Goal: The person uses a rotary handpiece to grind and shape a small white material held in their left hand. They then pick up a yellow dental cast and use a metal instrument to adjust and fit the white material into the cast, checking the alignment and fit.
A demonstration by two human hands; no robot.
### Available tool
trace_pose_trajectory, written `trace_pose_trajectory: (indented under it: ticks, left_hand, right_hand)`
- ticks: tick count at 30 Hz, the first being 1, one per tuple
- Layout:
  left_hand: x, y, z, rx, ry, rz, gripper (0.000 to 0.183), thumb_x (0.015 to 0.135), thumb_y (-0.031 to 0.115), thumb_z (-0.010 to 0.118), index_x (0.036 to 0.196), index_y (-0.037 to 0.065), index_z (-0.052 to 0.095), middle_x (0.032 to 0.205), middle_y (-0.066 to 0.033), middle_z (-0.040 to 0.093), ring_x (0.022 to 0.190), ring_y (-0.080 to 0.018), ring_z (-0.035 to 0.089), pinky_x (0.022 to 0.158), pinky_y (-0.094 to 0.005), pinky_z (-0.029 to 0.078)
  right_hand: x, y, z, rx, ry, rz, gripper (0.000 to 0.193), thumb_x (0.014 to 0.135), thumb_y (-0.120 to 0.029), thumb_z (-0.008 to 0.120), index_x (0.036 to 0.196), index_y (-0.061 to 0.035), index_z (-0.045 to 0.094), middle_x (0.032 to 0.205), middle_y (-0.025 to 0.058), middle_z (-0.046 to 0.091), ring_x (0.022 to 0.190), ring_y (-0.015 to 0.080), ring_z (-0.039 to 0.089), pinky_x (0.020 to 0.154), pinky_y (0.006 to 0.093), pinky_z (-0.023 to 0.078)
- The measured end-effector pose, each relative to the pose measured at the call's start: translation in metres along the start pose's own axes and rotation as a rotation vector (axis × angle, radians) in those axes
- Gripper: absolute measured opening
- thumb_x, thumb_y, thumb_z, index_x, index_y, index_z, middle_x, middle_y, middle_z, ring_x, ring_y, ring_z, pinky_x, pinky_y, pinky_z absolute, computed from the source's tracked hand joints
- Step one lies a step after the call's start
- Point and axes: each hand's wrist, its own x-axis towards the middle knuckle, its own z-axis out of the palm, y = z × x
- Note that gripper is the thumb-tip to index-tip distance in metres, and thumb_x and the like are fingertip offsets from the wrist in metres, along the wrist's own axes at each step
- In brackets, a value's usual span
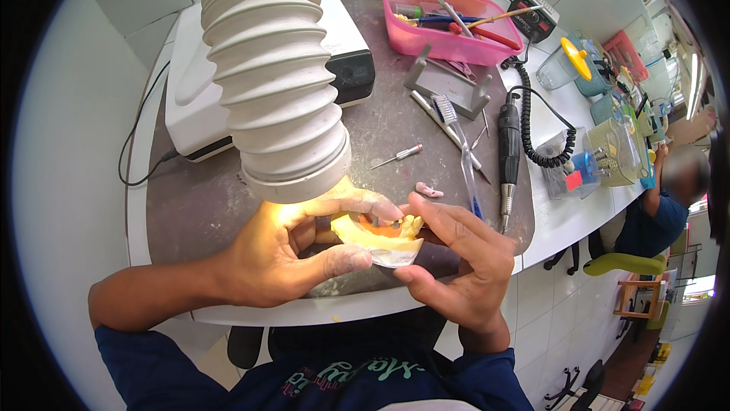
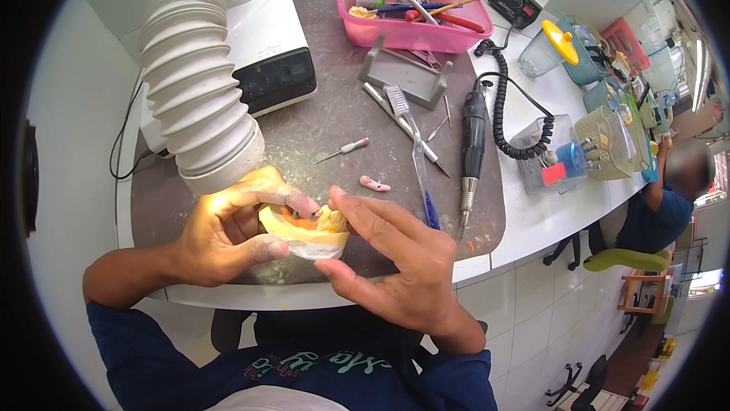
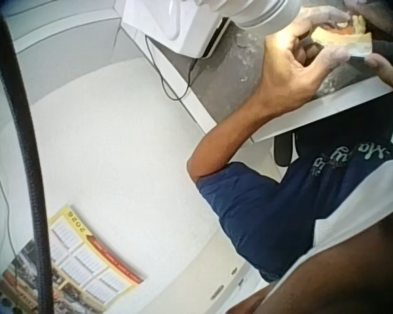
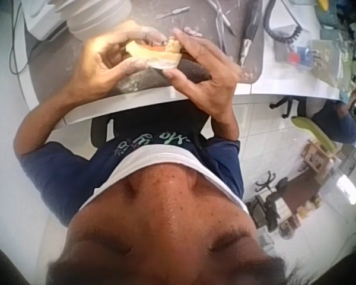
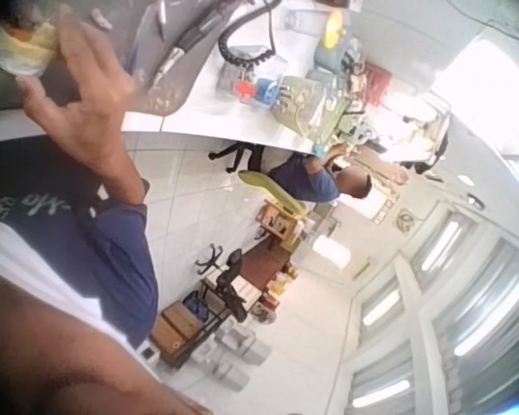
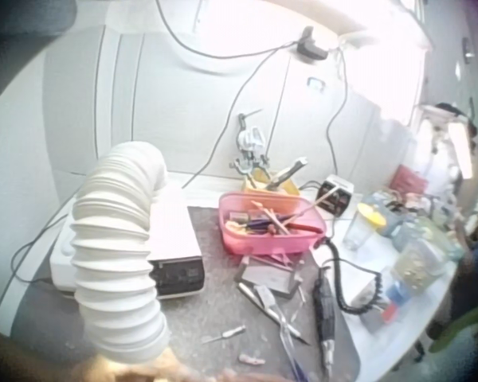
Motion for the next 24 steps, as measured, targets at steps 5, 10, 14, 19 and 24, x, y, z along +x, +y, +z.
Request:
trace_pose_trajectory:
  ticks: [5,10,14,19,24]
  left_hand:
    - [-0.001,-0.003,-0.002,0.08,-0.032,0.065,0.043,0.085,0.0,0.068,0.125,-0.006,0.053,0.116,-0.0121,0.052,0.112,-0.0193,0.054,0.102,-0.0345,0.04]
    - [-0.001,-0.002,-0.004,0.298,0.004,0.172,0.046,0.081,0.001,0.071,0.124,-0.005,0.055,0.111,-0.0107,0.057,0.109,-0.0187,0.057,0.101,-0.0348,0.042]
    - [-0.006,0.003,-0.008,0.653,0.018,0.251,0.046,0.076,0.002,0.074,0.119,-0.002,0.059,0.108,-0.0116,0.058,0.103,-0.0201,0.06,0.093,-0.0352,0.048]
    - [-0.004,0.003,-0.007,0.931,-0.003,0.417,0.04,0.068,0.001,0.075,0.107,0.004,0.065,0.101,-0.0114,0.059,0.097,-0.0245,0.062,0.086,-0.0349,0.05]
    - [-0.005,0.005,-0.005,0.86,0.0,0.409,0.033,0.069,-0.001,0.071,0.102,0.005,0.067,0.101,-0.0112,0.06,0.095,-0.0249,0.061,0.087,-0.035,0.049]
  right_hand:
    - [0.003,-0.002,0.002,0.016,-0.002,-0.009,0.052,0.07,-0.012,0.083,0.118,-0.0013,0.066,0.104,0.0148,0.069,0.089,0.0232,0.071,0.078,0.031,0.056]
    - [0.001,-0.008,0.002,-0.012,-0.007,-0.01,0.039,0.074,-0.007,0.08,0.111,-0.0004,0.067,0.104,0.0138,0.069,0.087,0.0221,0.07,0.078,0.03,0.056]
    - [-0.008,-0.001,-0.012,-0.074,0.164,0.059,0.028,0.078,0.0,0.075,0.105,0.001,0.068,0.095,0.0117,0.069,0.077,0.0186,0.068,0.069,0.0283,0.053]
    - [0.012,-0.001,-0.03,-0.369,0.068,0.047,0.015,0.081,0.0,0.07,0.096,-0.0007,0.069,0.082,0.0112,0.064,0.066,0.0218,0.064,0.059,0.0308,0.049]
    - [0.032,0.011,-0.03,-0.476,-0.05,-0.074,0.015,0.081,-0.001,0.067,0.096,-0.0018,0.067,0.084,0.0119,0.061,0.071,0.0293,0.063,0.063,0.0363,0.049]
